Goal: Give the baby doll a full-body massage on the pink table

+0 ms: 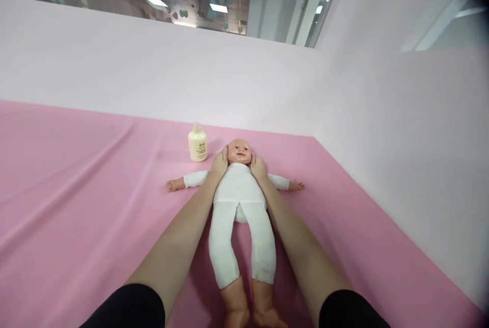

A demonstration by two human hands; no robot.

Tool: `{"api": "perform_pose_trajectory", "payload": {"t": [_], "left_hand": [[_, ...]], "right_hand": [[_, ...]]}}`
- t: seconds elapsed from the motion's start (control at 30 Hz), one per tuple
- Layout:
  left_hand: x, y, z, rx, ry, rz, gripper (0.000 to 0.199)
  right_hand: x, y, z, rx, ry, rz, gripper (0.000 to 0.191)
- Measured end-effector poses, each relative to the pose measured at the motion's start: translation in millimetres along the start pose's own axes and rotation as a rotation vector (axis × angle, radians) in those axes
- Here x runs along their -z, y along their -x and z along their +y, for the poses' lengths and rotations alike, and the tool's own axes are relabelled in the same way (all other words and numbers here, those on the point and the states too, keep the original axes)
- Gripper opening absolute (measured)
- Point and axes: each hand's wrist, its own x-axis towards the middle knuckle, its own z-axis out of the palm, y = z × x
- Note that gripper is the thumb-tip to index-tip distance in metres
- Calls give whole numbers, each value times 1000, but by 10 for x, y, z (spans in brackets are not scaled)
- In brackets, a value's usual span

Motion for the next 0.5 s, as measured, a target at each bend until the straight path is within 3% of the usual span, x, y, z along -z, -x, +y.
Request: {"api": "perform_pose_trajectory", "payload": {"t": [0.13,0.3,0.5], "left_hand": [[1,28,24,22,30,-31,58],[-9,53,52,-9,92,-92,90],[-12,57,34,9,28,-98,72]], "right_hand": [[13,33,-14,64,-102,-44,52],[51,63,-44,80,-140,-130,54],[21,48,-4,77,-147,-56,65]]}}
